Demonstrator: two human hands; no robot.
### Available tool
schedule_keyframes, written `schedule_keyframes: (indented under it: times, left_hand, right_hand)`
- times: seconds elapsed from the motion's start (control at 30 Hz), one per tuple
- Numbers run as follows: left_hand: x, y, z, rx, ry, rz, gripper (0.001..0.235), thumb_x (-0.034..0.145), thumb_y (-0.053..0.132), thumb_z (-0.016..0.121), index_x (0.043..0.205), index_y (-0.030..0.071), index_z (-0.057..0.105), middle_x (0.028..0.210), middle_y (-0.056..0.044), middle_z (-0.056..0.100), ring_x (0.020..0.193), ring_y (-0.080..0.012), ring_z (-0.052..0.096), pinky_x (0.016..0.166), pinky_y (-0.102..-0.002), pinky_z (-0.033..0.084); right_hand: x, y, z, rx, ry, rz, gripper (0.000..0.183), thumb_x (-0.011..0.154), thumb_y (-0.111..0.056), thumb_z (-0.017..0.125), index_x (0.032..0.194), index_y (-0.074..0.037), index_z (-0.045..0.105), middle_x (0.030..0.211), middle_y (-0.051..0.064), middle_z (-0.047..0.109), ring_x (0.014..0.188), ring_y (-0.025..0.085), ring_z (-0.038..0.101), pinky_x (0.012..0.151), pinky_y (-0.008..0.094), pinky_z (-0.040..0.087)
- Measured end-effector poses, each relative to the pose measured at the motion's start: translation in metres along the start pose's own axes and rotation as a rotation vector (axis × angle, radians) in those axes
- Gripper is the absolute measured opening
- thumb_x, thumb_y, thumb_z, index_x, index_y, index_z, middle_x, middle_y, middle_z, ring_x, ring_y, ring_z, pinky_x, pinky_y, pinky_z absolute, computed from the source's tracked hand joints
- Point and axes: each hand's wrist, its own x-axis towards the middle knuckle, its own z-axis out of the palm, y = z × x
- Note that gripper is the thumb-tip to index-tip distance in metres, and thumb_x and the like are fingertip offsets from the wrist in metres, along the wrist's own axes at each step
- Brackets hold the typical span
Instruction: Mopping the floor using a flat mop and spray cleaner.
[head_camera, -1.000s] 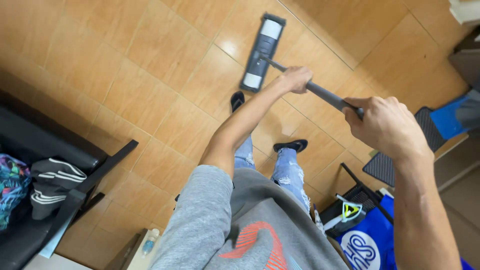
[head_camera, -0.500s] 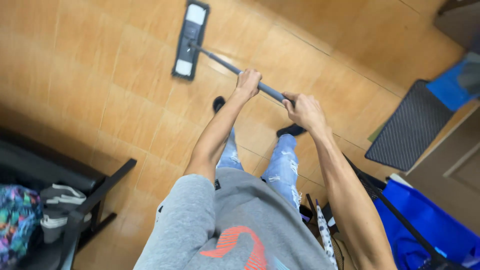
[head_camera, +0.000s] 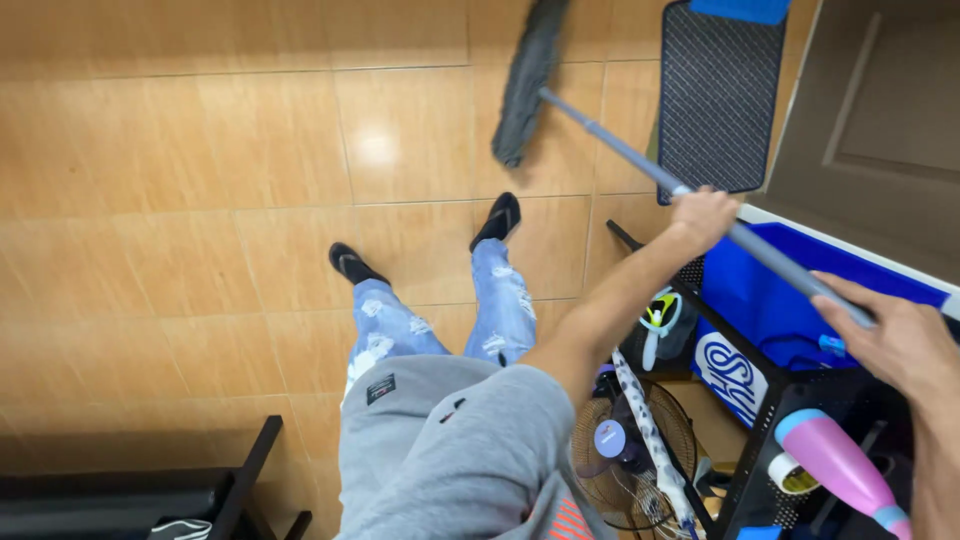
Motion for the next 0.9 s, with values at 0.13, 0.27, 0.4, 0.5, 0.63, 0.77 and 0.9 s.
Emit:
schedule_keyframes:
  times: [0.13,0.27,0.4,0.5,0.63,0.77,0.9]
  left_hand:
    - [0.057,0.072,0.024,-0.051,0.004,0.051,0.022,0.094,0.027,0.060,0.115,0.027,0.068,0.119,0.005,0.069,0.122,-0.0225,0.064,0.089,-0.051,0.061]
    - [0.047,0.054,-0.029,-0.080,0.044,0.002,0.023,0.093,0.026,0.060,0.115,0.027,0.068,0.120,0.006,0.067,0.125,-0.0239,0.062,0.089,-0.055,0.060]
    - [0.017,-0.038,-0.077,-0.055,0.034,-0.069,0.030,0.090,0.026,0.062,0.119,0.025,0.065,0.121,0.004,0.065,0.124,-0.0254,0.060,0.088,-0.063,0.058]
    - [-0.008,-0.090,-0.089,-0.081,0.051,-0.103,0.030,0.088,0.027,0.064,0.118,0.025,0.066,0.121,0.004,0.066,0.124,-0.0256,0.060,0.090,-0.062,0.058]
    - [-0.045,-0.163,-0.123,-0.161,0.147,-0.212,0.022,0.091,0.024,0.062,0.111,0.026,0.070,0.118,0.004,0.068,0.124,-0.0254,0.061,0.091,-0.063,0.057]
    - [-0.098,-0.274,-0.167,-0.198,0.218,-0.315,0.019,0.094,0.023,0.061,0.109,0.027,0.072,0.117,0.004,0.070,0.124,-0.0256,0.061,0.093,-0.065,0.056]
    - [-0.151,-0.432,-0.193,-0.156,0.266,-0.519,0.022,0.095,0.023,0.059,0.111,0.027,0.074,0.120,0.000,0.069,0.128,-0.0296,0.057,0.092,-0.070,0.053]
  right_hand:
    - [0.048,0.151,0.045,0.256,0.157,-0.137,0.037,0.108,-0.038,0.067,0.142,-0.023,0.069,0.088,0.014,0.076,0.075,0.021,0.072,0.080,0.037,0.058]
    - [0.046,0.090,-0.007,0.463,0.080,-0.282,0.038,0.105,-0.034,0.065,0.140,-0.020,0.068,0.098,0.004,0.076,0.084,0.013,0.072,0.082,0.030,0.058]
    - [0.038,-0.058,-0.049,0.305,0.066,-0.149,0.037,0.102,-0.029,0.071,0.138,-0.020,0.072,0.080,0.007,0.073,0.071,0.015,0.067,0.065,0.031,0.055]
    - [0.027,-0.134,-0.057,0.102,0.075,-0.060,0.036,0.102,-0.025,0.074,0.138,-0.020,0.074,0.067,0.009,0.064,0.060,0.015,0.057,0.055,0.030,0.047]
    - [0.020,-0.219,-0.054,0.314,-0.024,-0.089,0.036,0.100,-0.022,0.072,0.135,-0.017,0.074,0.069,-0.004,0.051,0.059,0.007,0.039,0.050,0.026,0.031]
    - [0.026,-0.331,-0.039,0.325,-0.078,-0.207,0.039,0.098,-0.018,0.069,0.136,-0.015,0.073,0.071,-0.006,0.050,0.060,0.006,0.038,0.050,0.024,0.030]
    - [0.026,-0.502,-0.006,0.400,-0.228,-0.345,0.040,0.098,-0.019,0.067,0.138,-0.014,0.069,0.073,-0.009,0.052,0.060,0.003,0.040,0.049,0.022,0.030]
